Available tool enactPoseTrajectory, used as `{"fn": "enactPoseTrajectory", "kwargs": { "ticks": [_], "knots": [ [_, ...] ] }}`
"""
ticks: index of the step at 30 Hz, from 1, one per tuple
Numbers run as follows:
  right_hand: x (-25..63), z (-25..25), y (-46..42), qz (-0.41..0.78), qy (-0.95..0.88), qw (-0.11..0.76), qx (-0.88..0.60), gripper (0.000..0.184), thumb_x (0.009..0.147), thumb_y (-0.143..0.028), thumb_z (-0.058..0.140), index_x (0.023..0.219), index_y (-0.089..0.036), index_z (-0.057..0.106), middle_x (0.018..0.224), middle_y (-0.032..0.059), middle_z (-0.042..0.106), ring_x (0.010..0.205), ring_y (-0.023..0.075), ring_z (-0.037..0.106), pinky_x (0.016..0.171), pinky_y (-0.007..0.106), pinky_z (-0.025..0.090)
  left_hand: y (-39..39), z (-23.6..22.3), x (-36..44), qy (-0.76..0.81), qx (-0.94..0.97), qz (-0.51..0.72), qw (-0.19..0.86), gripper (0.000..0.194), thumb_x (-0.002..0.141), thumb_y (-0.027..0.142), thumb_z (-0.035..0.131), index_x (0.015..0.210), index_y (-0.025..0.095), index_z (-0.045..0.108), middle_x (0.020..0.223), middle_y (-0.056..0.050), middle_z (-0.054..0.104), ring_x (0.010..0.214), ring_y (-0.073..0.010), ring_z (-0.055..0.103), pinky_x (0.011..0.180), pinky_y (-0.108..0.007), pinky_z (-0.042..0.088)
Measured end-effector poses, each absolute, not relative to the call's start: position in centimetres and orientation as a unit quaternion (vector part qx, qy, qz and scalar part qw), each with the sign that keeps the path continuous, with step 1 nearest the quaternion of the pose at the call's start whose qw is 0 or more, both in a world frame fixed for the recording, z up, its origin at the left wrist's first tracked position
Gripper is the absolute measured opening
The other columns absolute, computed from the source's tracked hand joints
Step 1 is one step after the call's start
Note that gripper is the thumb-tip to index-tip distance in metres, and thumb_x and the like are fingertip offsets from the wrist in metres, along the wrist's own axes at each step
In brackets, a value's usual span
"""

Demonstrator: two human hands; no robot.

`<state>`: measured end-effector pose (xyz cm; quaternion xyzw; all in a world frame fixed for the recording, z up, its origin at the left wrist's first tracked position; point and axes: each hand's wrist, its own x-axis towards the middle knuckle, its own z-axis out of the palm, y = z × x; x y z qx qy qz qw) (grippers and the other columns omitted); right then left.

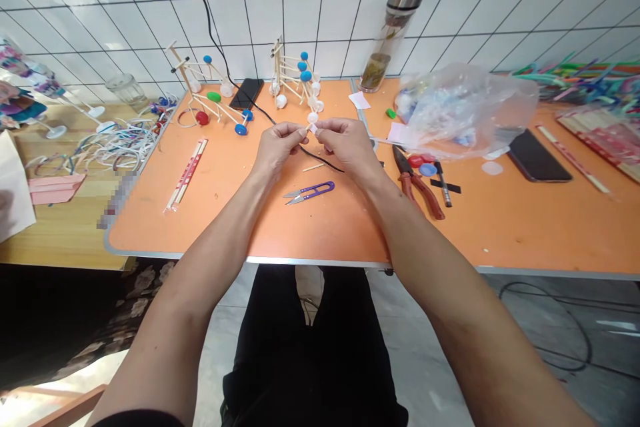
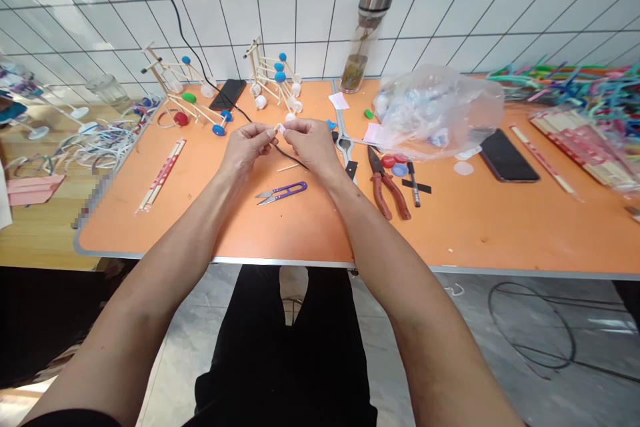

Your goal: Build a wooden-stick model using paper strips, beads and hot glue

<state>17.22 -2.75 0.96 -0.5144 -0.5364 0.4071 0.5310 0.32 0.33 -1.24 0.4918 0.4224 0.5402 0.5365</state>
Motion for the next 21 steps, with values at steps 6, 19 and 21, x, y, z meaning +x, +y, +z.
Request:
{"fn": "enactPoseTrajectory", "kwargs": {
  "ticks": [6,19,21],
  "knots": [
    [17.16,0.64,-2.57,0.399,-0.540,0.530,-0.518,0.012,0.085,-0.014,0.076,0.082,-0.019,0.086,0.062,-0.0038,0.055,0.060,0.0116,0.041,0.057,0.027,0.031,0.15,-0.98,0.42,0.429,0.493,0.537,0.533,0.025,0.088,0.023,0.099,0.076,0.019,0.078,0.070,0.000,0.076,0.059,-0.0081,0.055,0.062,-0.022,0.046],
    [17.10,1.05,-2.90,0.402,-0.533,0.531,-0.522,0.013,0.082,-0.014,0.076,0.086,-0.019,0.088,0.064,-0.0040,0.058,0.061,0.0120,0.045,0.058,0.027,0.035,-0.06,-0.93,0.27,0.428,0.491,0.534,0.539,0.024,0.088,0.022,0.099,0.076,0.020,0.079,0.070,0.000,0.076,0.059,-0.0077,0.054,0.062,-0.022,0.045],
    [17.06,0.97,-2.84,0.402,-0.531,0.532,-0.522,0.012,0.082,-0.014,0.077,0.086,-0.019,0.087,0.065,-0.0038,0.060,0.062,0.0121,0.045,0.058,0.027,0.036,-0.02,-1.00,0.26,0.422,0.491,0.537,0.540,0.023,0.088,0.021,0.098,0.076,0.020,0.079,0.070,0.000,0.076,0.059,-0.0078,0.054,0.062,-0.022,0.045]
  ]
}}
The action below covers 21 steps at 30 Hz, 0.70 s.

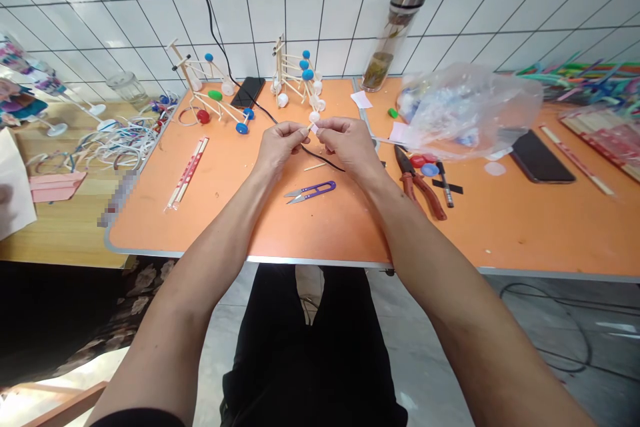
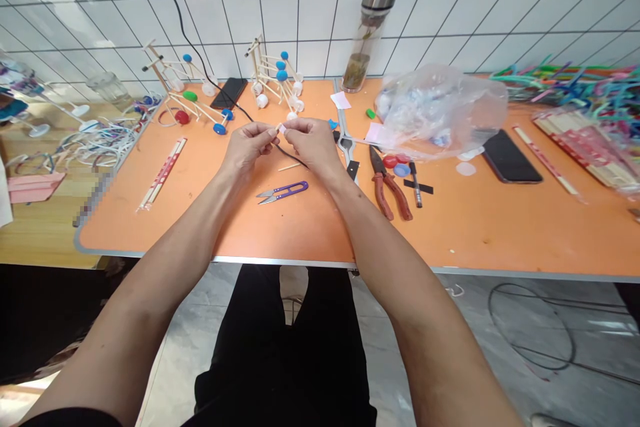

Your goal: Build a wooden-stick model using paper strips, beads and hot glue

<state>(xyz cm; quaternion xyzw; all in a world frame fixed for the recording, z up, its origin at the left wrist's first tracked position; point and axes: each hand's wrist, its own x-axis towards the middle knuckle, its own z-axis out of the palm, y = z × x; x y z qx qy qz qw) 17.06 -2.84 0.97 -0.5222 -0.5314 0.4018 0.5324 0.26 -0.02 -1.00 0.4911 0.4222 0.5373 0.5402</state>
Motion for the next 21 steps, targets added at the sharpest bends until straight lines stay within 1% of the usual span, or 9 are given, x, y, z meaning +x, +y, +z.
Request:
{"fn": "enactPoseTrajectory", "kwargs": {
  "ticks": [3,8,15,21],
  "knots": [
    [17.02,0.85,-2.75,0.402,-0.529,0.537,-0.520,0.011,0.080,-0.015,0.077,0.084,-0.020,0.086,0.066,-0.0033,0.060,0.062,0.0127,0.046,0.058,0.027,0.036,-0.03,-0.94,0.30,0.425,0.490,0.538,0.538,0.022,0.090,0.020,0.097,0.076,0.020,0.079,0.071,0.000,0.076,0.059,-0.0082,0.055,0.062,-0.023,0.045],
    [16.99,0.74,-2.70,0.406,-0.528,0.539,-0.516,0.010,0.080,-0.015,0.077,0.082,-0.021,0.085,0.065,-0.0031,0.059,0.062,0.0133,0.046,0.058,0.028,0.036,-0.18,-0.63,0.46,0.448,0.489,0.532,0.526,0.027,0.087,0.025,0.101,0.075,0.020,0.077,0.070,0.000,0.076,0.059,-0.0089,0.054,0.062,-0.024,0.046],
    [16.92,0.95,-2.94,0.422,-0.523,0.542,-0.505,0.009,0.080,-0.015,0.078,0.084,-0.021,0.083,0.069,-0.0033,0.060,0.063,0.0127,0.046,0.060,0.028,0.040,-0.23,-0.66,0.47,0.445,0.490,0.535,0.525,0.025,0.090,0.024,0.098,0.075,0.020,0.077,0.070,0.000,0.076,0.059,-0.0087,0.053,0.061,-0.023,0.045],
    [16.88,1.41,-3.28,0.431,-0.521,0.534,-0.508,0.009,0.081,-0.012,0.077,0.082,-0.020,0.081,0.070,-0.0031,0.063,0.063,0.0123,0.048,0.062,0.028,0.041,-0.10,-0.83,0.39,0.443,0.492,0.537,0.524,0.027,0.089,0.023,0.100,0.076,0.019,0.077,0.070,0.000,0.075,0.059,-0.0081,0.053,0.061,-0.023,0.045]
  ]
}}
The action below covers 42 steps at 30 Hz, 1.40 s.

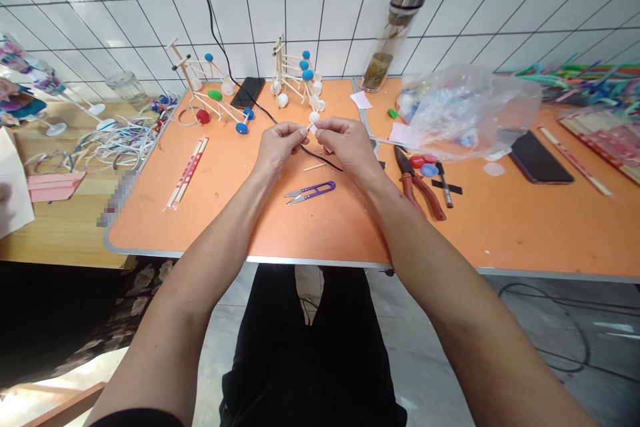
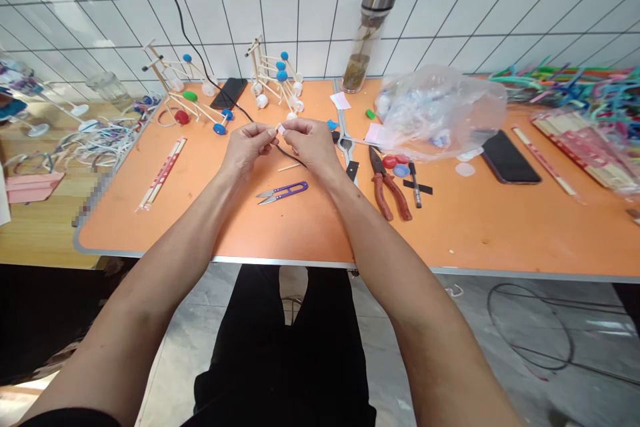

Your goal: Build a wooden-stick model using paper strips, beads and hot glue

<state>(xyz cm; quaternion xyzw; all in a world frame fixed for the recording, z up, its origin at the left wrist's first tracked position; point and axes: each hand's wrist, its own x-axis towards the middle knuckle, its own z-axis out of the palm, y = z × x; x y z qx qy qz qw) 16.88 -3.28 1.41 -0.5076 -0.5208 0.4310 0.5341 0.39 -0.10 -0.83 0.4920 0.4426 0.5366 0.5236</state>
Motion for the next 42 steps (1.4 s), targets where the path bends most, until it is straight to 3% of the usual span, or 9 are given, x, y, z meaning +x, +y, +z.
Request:
{"fn": "enactPoseTrajectory", "kwargs": {
  "ticks": [16,29,37,42],
  "knots": [
    [16.81,0.80,-2.94,0.428,-0.532,0.535,-0.497,0.020,0.076,-0.015,0.072,0.090,-0.023,0.085,0.065,-0.0049,0.057,0.062,0.0139,0.046,0.061,0.029,0.036,-0.04,-0.93,0.24,0.445,0.491,0.533,0.526,0.028,0.084,0.030,0.102,0.075,0.020,0.078,0.069,-0.001,0.076,0.058,-0.0086,0.054,0.061,-0.023,0.046],
    [17.09,1.29,-3.22,0.431,-0.541,0.522,-0.499,0.009,0.079,-0.014,0.078,0.083,-0.021,0.081,0.070,-0.0029,0.061,0.065,0.0142,0.048,0.064,0.030,0.039,-0.07,-0.63,0.06,0.456,0.508,0.524,0.510,0.030,0.084,0.031,0.104,0.076,0.020,0.078,0.069,-0.001,0.076,0.059,-0.0103,0.057,0.061,-0.025,0.047],
    [16.87,1.16,-3.27,0.429,-0.532,0.529,-0.503,0.016,0.078,-0.013,0.073,0.087,-0.021,0.085,0.068,-0.0031,0.061,0.065,0.0141,0.047,0.064,0.030,0.037,-0.11,-0.56,0.16,0.460,0.510,0.531,0.497,0.026,0.088,0.023,0.100,0.074,0.019,0.078,0.067,-0.001,0.076,0.059,-0.0101,0.056,0.062,-0.025,0.046],
    [16.88,1.11,-3.37,0.426,-0.536,0.528,-0.503,0.018,0.077,-0.014,0.073,0.088,-0.021,0.086,0.067,-0.0036,0.059,0.066,0.0141,0.047,0.063,0.029,0.037,-0.11,-0.53,0.23,0.464,0.510,0.534,0.489,0.030,0.084,0.027,0.105,0.074,0.020,0.077,0.069,-0.001,0.077,0.061,-0.0109,0.059,0.062,-0.025,0.046]
  ]
}}
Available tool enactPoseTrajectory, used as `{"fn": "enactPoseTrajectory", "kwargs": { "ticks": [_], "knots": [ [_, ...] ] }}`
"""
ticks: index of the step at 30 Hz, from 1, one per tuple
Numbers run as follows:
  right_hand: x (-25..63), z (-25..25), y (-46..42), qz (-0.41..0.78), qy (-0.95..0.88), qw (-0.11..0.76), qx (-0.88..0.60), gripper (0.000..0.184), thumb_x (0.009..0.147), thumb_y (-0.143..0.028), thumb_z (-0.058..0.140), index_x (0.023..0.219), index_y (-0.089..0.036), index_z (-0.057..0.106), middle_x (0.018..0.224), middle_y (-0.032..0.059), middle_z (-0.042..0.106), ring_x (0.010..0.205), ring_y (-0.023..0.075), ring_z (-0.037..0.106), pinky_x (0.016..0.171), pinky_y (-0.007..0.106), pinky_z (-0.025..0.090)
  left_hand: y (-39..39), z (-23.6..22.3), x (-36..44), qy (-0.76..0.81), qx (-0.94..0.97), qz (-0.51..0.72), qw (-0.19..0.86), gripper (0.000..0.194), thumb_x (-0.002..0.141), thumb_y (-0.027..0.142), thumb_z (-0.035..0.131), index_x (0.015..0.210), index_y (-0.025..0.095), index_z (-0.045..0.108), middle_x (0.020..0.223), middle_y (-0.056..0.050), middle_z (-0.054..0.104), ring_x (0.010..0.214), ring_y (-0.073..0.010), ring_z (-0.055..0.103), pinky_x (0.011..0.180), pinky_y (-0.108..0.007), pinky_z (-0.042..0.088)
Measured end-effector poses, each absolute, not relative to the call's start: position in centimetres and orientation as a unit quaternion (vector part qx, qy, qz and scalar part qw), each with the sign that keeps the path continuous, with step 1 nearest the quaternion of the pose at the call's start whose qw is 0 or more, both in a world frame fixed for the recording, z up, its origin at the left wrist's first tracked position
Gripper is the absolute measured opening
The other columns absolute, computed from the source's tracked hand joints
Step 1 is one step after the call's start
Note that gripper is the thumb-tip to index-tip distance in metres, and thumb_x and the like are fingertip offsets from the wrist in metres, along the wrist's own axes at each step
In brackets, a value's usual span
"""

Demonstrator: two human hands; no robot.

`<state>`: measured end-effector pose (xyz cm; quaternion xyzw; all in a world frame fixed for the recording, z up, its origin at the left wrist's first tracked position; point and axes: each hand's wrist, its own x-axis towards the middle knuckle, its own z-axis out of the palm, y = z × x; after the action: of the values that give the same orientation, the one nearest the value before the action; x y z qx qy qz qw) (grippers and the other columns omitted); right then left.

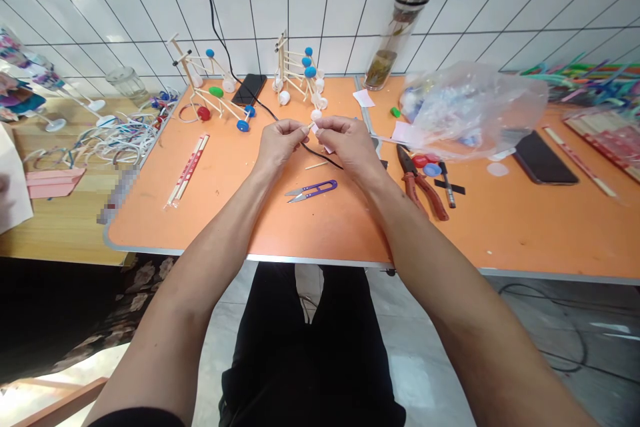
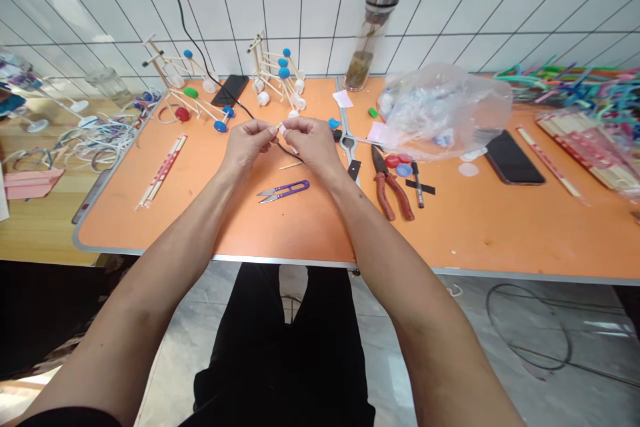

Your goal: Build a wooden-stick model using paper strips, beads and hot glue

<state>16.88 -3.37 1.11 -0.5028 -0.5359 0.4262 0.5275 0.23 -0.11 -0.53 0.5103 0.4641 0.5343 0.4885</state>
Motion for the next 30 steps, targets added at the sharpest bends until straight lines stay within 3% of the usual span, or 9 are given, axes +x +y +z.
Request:
{"fn": "enactPoseTrajectory", "kwargs": {
  "ticks": [14,30],
  "knots": [
    [16.6,0.9,-3.2,0.434,-0.524,0.544,-0.490,0.019,0.077,-0.015,0.072,0.089,-0.019,0.086,0.069,-0.0040,0.062,0.066,0.0123,0.048,0.061,0.027,0.037,0.6,-1.4,0.2,0.441,0.527,0.551,0.474,0.035,0.083,0.028,0.108,0.072,0.020,0.076,0.068,0.000,0.076,0.069,-0.0140,0.070,0.073,-0.027,0.056],
    [16.9,0.3,-3.0,0.429,-0.546,0.547,-0.467,0.013,0.079,-0.021,0.075,0.089,-0.020,0.084,0.071,-0.0024,0.062,0.066,0.0131,0.049,0.061,0.028,0.040,1.4,-2.6,0.1,0.419,0.541,0.567,0.458,0.033,0.084,0.032,0.107,0.075,0.020,0.078,0.075,-0.002,0.080,0.075,-0.0160,0.074,0.075,-0.029,0.058]
  ]
}}
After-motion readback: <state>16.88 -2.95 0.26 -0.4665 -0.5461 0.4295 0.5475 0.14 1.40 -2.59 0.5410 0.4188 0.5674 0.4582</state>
